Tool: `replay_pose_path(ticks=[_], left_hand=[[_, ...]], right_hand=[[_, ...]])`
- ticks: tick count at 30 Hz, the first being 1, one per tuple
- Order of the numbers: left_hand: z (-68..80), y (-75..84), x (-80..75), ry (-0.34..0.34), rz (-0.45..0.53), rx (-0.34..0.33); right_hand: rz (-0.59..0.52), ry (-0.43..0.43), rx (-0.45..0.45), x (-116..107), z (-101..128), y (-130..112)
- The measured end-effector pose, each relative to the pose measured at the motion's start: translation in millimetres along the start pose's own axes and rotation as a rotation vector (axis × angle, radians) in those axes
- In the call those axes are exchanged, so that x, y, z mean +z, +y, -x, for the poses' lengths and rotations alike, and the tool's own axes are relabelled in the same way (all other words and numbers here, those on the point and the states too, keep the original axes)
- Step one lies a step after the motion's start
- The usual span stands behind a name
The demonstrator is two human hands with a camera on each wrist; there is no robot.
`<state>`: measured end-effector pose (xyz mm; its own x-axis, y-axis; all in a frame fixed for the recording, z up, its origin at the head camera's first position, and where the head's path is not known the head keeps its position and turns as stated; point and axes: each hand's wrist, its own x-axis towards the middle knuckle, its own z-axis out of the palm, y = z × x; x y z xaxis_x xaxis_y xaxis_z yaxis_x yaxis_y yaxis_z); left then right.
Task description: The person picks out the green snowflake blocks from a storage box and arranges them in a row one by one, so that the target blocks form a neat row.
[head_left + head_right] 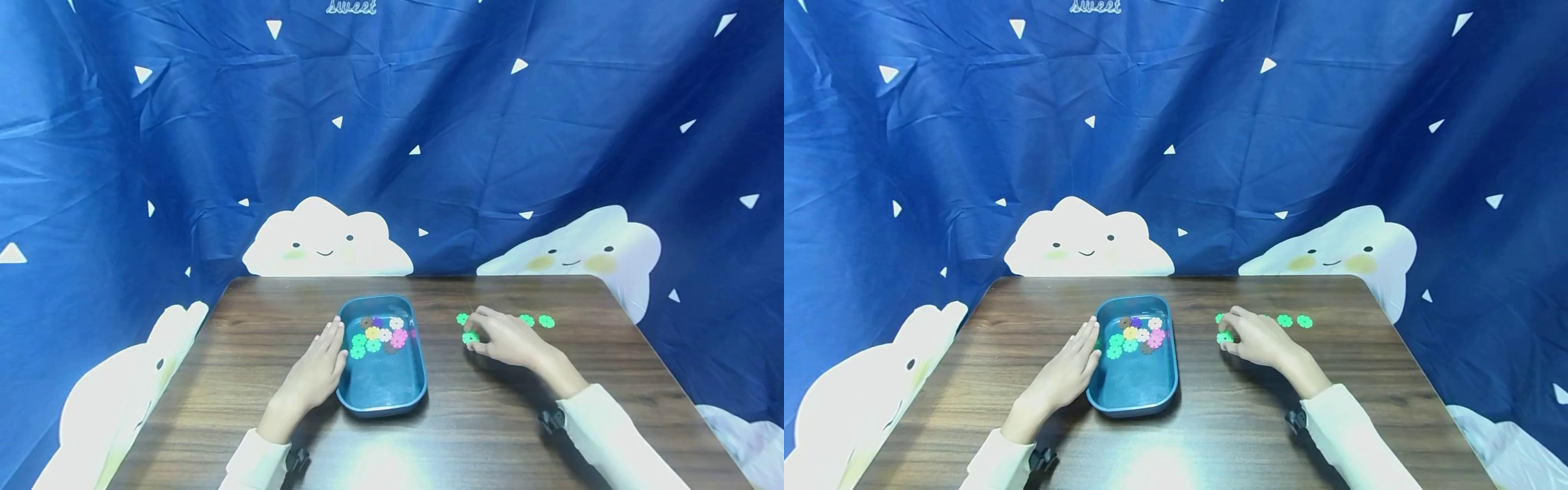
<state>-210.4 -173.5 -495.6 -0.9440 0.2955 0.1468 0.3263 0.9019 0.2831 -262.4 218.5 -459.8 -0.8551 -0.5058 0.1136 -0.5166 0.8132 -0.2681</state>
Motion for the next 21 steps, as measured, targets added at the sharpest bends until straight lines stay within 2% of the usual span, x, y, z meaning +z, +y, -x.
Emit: replay_pose_path(ticks=[6,14,21], left_hand=[[-0.7,-0.8,0.8,0.0,0.0,0.003],[-0.9,-0.9,0.6,-0.009,-0.004,-0.003],[-0.6,-0.9,1.1,-0.006,-0.005,-0.002]], right_hand=[[0.004,-0.03,0.002,14,2,6],[-0.019,-0.017,-0.016,30,2,14],[-0.015,-0.051,0.023,40,2,18]])
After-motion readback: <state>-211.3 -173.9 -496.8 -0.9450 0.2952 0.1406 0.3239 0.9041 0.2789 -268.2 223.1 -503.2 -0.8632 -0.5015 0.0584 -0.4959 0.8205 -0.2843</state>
